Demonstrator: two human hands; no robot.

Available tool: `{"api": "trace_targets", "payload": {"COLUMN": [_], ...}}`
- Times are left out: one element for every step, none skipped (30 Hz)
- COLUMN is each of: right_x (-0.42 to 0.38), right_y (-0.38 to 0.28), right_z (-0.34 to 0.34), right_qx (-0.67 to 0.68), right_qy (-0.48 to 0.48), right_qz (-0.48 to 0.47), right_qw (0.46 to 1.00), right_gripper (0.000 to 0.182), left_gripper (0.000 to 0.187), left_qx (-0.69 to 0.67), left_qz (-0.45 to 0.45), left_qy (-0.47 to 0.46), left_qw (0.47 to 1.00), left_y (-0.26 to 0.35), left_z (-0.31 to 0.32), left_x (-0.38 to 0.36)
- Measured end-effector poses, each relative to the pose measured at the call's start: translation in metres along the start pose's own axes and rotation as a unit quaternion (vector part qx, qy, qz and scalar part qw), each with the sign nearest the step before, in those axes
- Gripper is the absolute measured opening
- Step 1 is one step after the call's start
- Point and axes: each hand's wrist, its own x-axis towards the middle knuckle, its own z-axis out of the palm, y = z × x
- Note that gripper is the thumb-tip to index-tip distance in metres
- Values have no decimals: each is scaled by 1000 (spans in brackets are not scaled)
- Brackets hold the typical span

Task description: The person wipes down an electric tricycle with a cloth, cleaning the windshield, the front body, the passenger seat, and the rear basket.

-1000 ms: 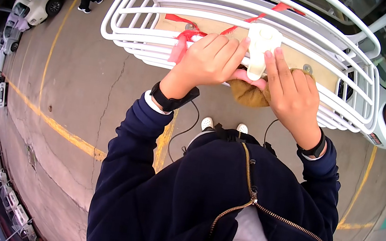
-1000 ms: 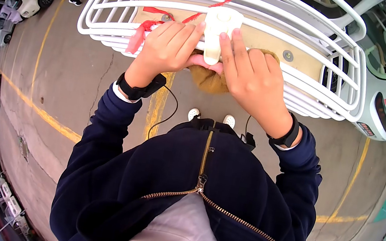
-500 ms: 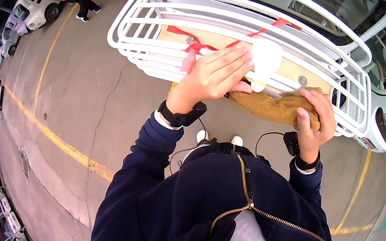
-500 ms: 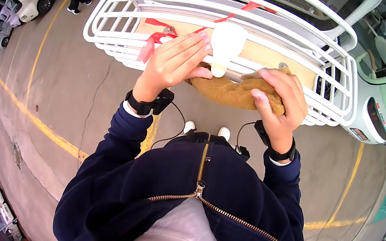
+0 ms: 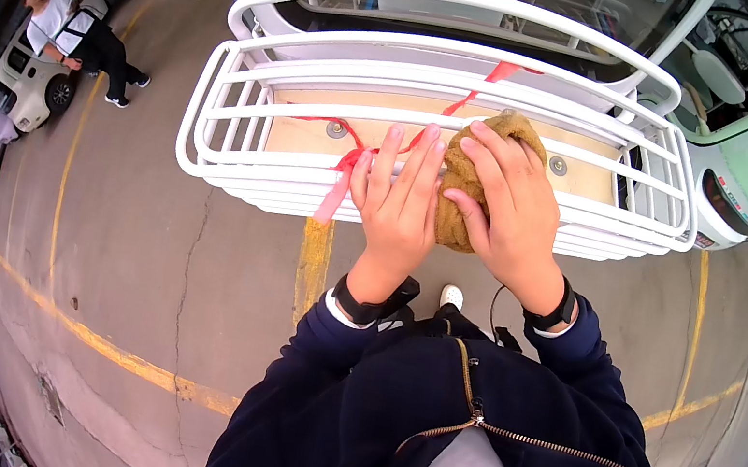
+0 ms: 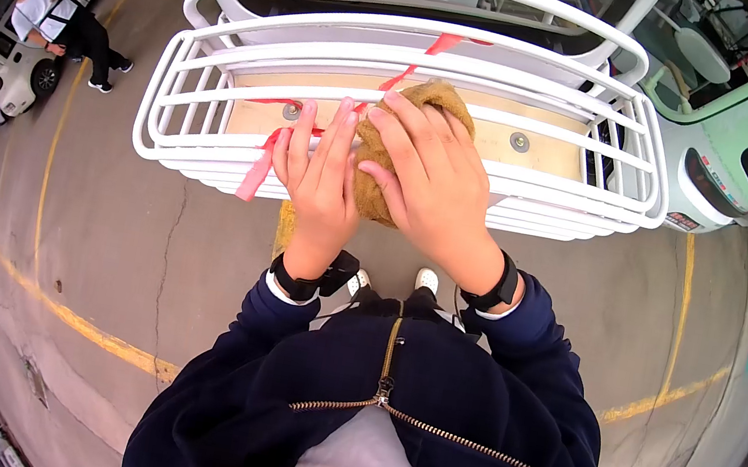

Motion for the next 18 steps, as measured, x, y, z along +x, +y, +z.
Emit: {"api": "trace_targets", "payload": {"right_x": [-1,-7,-9,-9,-16,-29,-41,-51,-62,-75,-89,-101,-111,-122,-127,-131,-134,-135], "right_y": [1,6,9,5,2,-2,-5,-9,-8,-8,-10,-10,-7,-6,-6,-7,-7,-8], "right_z": [5,13,16,13,9,5,1,-2,-3,-3,-2,-2,0,1,-1,-4,-6,-8], "right_qx": [-12,12,36,57,48,51,55,47,49,48,50,79,85,78,71,79,84,100], "right_qy": [1,40,80,84,87,54,20,14,6,-14,-32,-46,-50,-69,-88,-94,-94,-70], "right_qz": [6,-19,-47,-50,-49,-76,-102,-119,-112,-110,-109,-63,-63,-21,21,30,27,45], "right_qw": [1000,999,995,994,994,994,993,992,992,993,992,994,993,994,993,992,992,992], "right_gripper": [52,48,44,36,36,33,31,28,28,29,29,34,34,34,34,36,36,38], "left_gripper": [39,49,49,51,54,60,60,60,60,57,57,56,55,55,55,55,55,55], "left_qx": [57,42,32,-9,-49,-93,-99,-135,-170,-126,-126,-152,-176,-216,-212,-277,-340,-399], "left_qz": [-91,-95,-89,-88,-87,-86,-82,-61,-46,-44,-55,-30,-4,-23,-29,-59,-88,-156], "left_qy": [-29,-45,-46,-14,16,-60,-62,-52,-45,-131,-142,-244,-339,-332,-334,-352,-368,-402], "left_qw": [994,994,994,996,995,990,990,988,983,982,980,957,924,918,918,892,861,809], "left_y": [10,7,9,12,12,5,4,7,12,17,18,16,13,14,16,16,16,18], "left_z": [0,11,19,25,31,37,40,41,36,27,22,23,24,25,20,16,13,13], "left_x": [-2,-19,-31,-40,-55,-90,-99,-108,-115,-123,-133,-139,-140,-141,-139,-135,-133,-133]}}
